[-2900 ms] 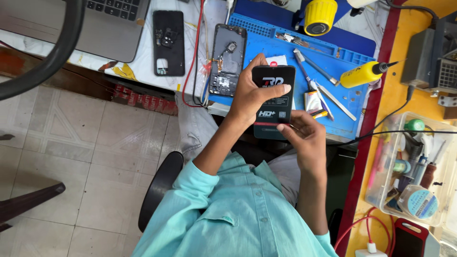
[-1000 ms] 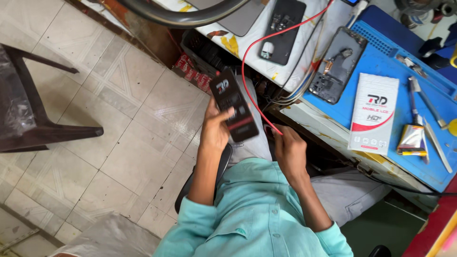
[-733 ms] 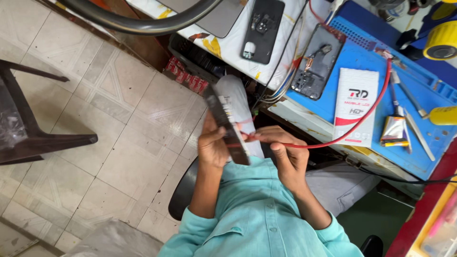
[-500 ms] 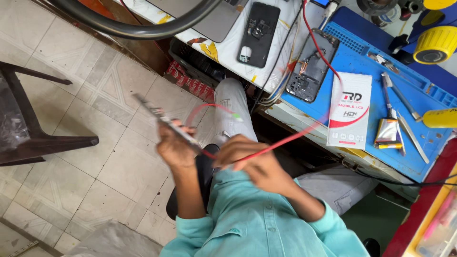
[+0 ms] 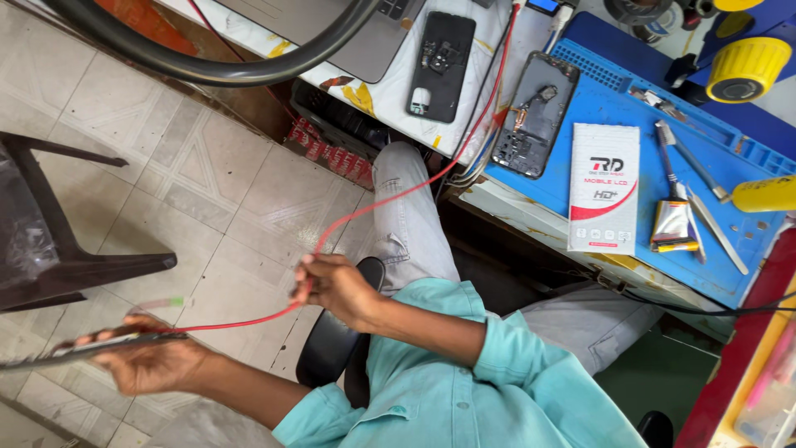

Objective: The person handles a disassembled smartphone, connecting a charging cable to the internal battery connector and testing the screen. They repeatedly plug and unplug the cable while inspecting the motherboard and battery area. The person also picks up a replacement LCD screen and a phone back cover, placing them on the workbench.

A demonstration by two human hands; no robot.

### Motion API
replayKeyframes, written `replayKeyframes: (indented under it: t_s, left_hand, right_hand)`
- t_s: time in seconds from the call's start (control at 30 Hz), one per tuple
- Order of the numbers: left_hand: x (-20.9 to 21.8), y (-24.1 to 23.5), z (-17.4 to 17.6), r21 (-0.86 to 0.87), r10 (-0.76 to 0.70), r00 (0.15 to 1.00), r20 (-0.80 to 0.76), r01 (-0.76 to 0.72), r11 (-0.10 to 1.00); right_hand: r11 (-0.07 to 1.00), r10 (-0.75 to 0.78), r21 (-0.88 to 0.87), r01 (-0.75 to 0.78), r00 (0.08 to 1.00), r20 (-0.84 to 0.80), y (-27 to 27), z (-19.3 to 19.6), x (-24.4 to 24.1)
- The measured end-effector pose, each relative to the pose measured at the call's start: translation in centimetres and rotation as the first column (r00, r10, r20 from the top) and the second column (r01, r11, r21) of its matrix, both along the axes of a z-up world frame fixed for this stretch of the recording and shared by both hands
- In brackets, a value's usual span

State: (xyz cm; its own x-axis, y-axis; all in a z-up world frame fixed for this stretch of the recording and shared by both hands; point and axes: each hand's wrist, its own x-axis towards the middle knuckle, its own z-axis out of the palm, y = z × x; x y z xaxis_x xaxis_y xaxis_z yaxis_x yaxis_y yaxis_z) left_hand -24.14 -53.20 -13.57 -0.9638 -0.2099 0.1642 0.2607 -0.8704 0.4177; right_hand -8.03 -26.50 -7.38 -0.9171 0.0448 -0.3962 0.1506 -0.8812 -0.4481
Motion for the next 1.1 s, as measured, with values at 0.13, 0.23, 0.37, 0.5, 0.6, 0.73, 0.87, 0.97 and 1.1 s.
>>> replayKeyframes:
  t_s: [0.13, 0.23, 0.37, 0.5, 0.6, 0.73, 0.87, 0.97, 1.1]
  left_hand:
    - [0.7, -1.9, 1.2, -0.058, 0.104, 0.995, -0.009, -0.104, 0.993]
    - [0.9, -1.3, 0.6, -0.150, 0.077, 0.994, -0.079, -0.089, 0.985]
    - [0.6, 1.0, 0.4, -0.198, -0.132, 0.965, -0.228, 0.087, 0.976]
    - [2.4, 8.7, 1.7, -0.051, -0.481, 0.789, -0.382, 0.502, 0.864]
    - [6.5, 16.8, 3.8, -0.119, -0.694, 0.591, -0.411, 0.719, 0.684]
    - [12.4, 25.8, 6.8, -0.075, -0.909, 0.101, -0.403, 0.987, 0.143]
    - [17.4, 30.2, 8.7, -0.333, -0.992, -0.125, -0.002, 0.936, -0.117]
    - [19.8, 32.3, 8.7, -0.347, -0.965, -0.256, 0.051, 0.902, -0.257]
    - [21.6, 34.2, 8.2, -0.359, -0.956, -0.290, 0.053, 0.888, -0.289]
  right_hand:
    - [1.000, 0.010, -0.006, -0.009, 0.984, 0.179, 0.5, -4.8, 3.2]
    - [0.998, -0.021, 0.064, 0.005, 0.970, 0.240, 2.2, -7.6, 6.7]
    - [0.959, -0.104, 0.284, -0.018, 0.908, 0.406, 5.7, -10.5, 12.4]
    - [0.830, -0.155, 0.534, -0.162, 0.853, 0.499, 8.4, -11.2, 16.5]
    - [0.413, -0.356, 0.900, -0.138, 0.885, 0.299, 9.8, -8.4, 17.2]
    - [0.322, -0.497, 0.946, 0.045, 0.858, 0.128, 11.0, -1.5, 18.5]
    - [0.829, -0.512, 0.226, 0.512, 0.857, -0.064, 12.5, 3.9, 20.0]
    - [0.708, -0.606, 0.381, 0.595, 0.789, -0.106, 13.8, 4.9, 20.9]
    - [0.657, -0.661, 0.454, 0.602, 0.750, -0.037, 15.8, 4.9, 22.1]
